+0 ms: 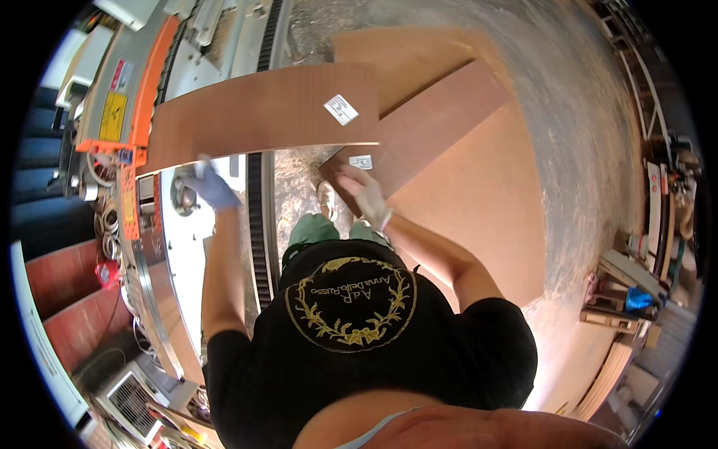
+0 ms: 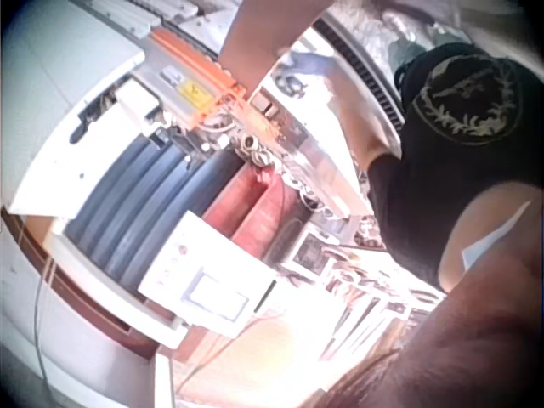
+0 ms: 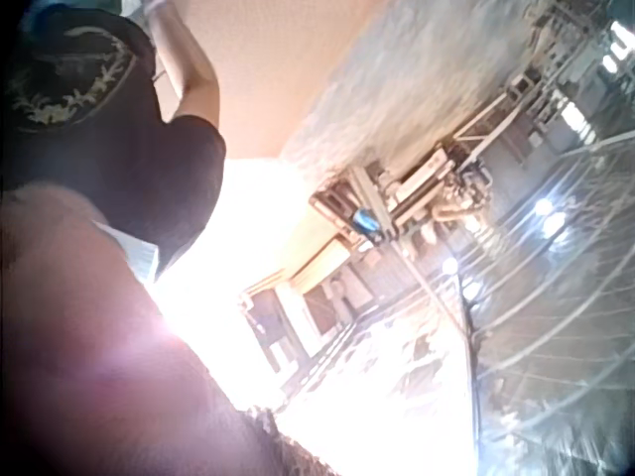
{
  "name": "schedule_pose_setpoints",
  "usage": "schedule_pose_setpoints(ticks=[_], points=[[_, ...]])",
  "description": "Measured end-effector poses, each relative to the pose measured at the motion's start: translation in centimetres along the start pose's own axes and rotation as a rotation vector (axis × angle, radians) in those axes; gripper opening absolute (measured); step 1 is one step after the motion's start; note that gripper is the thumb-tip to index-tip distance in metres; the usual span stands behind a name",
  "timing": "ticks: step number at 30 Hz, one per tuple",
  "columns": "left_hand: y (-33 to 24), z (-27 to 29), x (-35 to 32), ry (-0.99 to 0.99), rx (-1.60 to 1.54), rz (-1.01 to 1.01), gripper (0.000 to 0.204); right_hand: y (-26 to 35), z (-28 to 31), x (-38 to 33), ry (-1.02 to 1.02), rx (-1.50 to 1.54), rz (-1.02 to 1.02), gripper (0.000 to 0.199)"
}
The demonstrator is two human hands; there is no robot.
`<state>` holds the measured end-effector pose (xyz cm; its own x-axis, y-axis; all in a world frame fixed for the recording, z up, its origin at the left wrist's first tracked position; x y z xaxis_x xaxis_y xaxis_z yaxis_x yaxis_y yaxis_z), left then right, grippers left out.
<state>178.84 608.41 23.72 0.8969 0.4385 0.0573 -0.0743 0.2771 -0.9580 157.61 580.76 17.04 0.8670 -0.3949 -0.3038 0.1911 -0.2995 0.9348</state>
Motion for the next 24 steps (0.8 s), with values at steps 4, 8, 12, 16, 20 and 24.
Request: schedule_pose_setpoints(ticks=[4, 8, 12, 16, 20, 24], points=[[12.5, -6.6, -18.0, 0.82, -0.095, 0.539, 0.04, -8.7, 13.5, -4.0, -0.763, -0.142, -0.125, 0.046], [22.2, -12.7, -24.5, 1.141, 0.042, 0.64, 0.051, -17.3, 16.5, -2.4, -0.646, 0.147, -0.381, 0.047], [22.1, -16.7, -26.1, 1.007, 0.099, 0.678, 0.049, -17.1, 14.7, 0.3, -0.516, 0.506, -0.411, 0.041], [20.6, -15.8, -25.5, 0.989, 0.121, 0.795, 0.045, -16.7, 14.7, -0.1, -0.534, 0.446, -0.376, 0.032], [17.4, -13.5, -25.6, 0.814, -0.215, 0.86, 0.045, -14.1, 12.0, -0.9, -0.247, 0.628, -0.339, 0.03], [8.1, -10.8, -23.6, 0.964, -0.43, 0.609, 0.04, -5.8, 6.4, -4.8, 0.024, 0.782, -0.339, 0.038]])
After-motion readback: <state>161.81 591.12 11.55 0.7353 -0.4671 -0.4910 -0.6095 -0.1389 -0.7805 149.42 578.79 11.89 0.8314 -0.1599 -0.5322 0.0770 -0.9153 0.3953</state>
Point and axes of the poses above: each hand's wrist, its own x-axis towards the middle knuckle, its own z-axis out of the back of the hand, y = z × x, the point moved 7 cm from there along x, towards the middle knuckle, and after that the axes turned 3 degrees about y, right-handed, at the moved point
